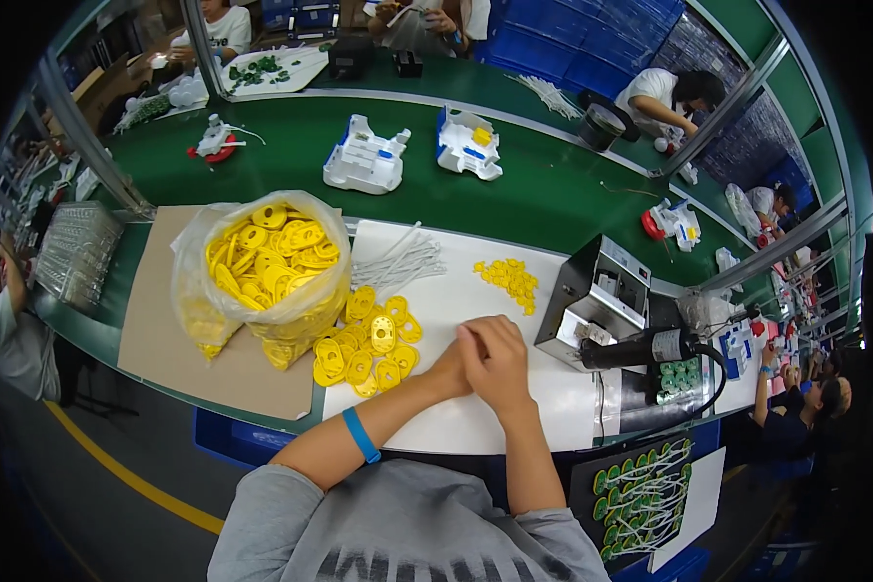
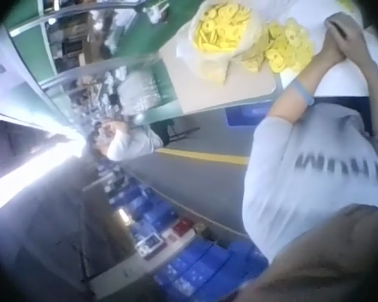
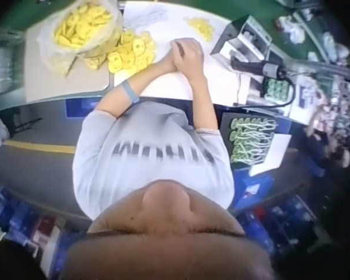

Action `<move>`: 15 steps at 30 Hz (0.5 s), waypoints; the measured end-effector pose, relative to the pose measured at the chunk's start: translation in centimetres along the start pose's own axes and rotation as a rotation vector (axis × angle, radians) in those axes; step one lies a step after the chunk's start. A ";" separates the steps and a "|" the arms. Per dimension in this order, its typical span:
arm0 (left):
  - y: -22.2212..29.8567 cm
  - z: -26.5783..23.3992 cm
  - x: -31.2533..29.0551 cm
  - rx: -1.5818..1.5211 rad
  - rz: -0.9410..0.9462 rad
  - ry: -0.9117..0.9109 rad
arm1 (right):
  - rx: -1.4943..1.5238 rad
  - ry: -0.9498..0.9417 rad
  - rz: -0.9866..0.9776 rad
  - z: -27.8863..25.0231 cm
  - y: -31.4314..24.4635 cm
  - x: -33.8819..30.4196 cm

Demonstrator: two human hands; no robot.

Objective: The person assembles yellow and green plastic components into finished assemblies using a handheld electric screwdriver on a factory production line.

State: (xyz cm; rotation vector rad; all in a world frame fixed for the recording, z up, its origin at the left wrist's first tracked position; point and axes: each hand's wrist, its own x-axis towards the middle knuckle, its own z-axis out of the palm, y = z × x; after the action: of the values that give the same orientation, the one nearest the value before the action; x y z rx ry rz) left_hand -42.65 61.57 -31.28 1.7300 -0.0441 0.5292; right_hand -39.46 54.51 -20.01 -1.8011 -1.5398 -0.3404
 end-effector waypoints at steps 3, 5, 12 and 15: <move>-0.2 0.6 -0.6 -0.103 0.229 0.174 | -0.008 -0.148 0.000 2.5 -1.5 2.4; -0.1 0.0 -1.3 0.045 0.205 0.113 | -0.080 -0.418 0.239 4.5 -1.5 4.4; 2.4 -1.4 -2.2 0.152 0.158 0.088 | -0.154 -0.498 0.010 8.8 0.7 7.5; 2.9 -1.4 -2.1 0.098 0.143 0.136 | -0.230 -0.518 -0.031 8.6 0.2 8.3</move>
State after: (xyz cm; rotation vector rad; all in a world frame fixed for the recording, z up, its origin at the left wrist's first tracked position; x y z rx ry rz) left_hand -45.92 61.61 -29.21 1.7907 -0.0459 0.7637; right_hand -39.38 66.45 -20.94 -2.1627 -1.9446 -0.0630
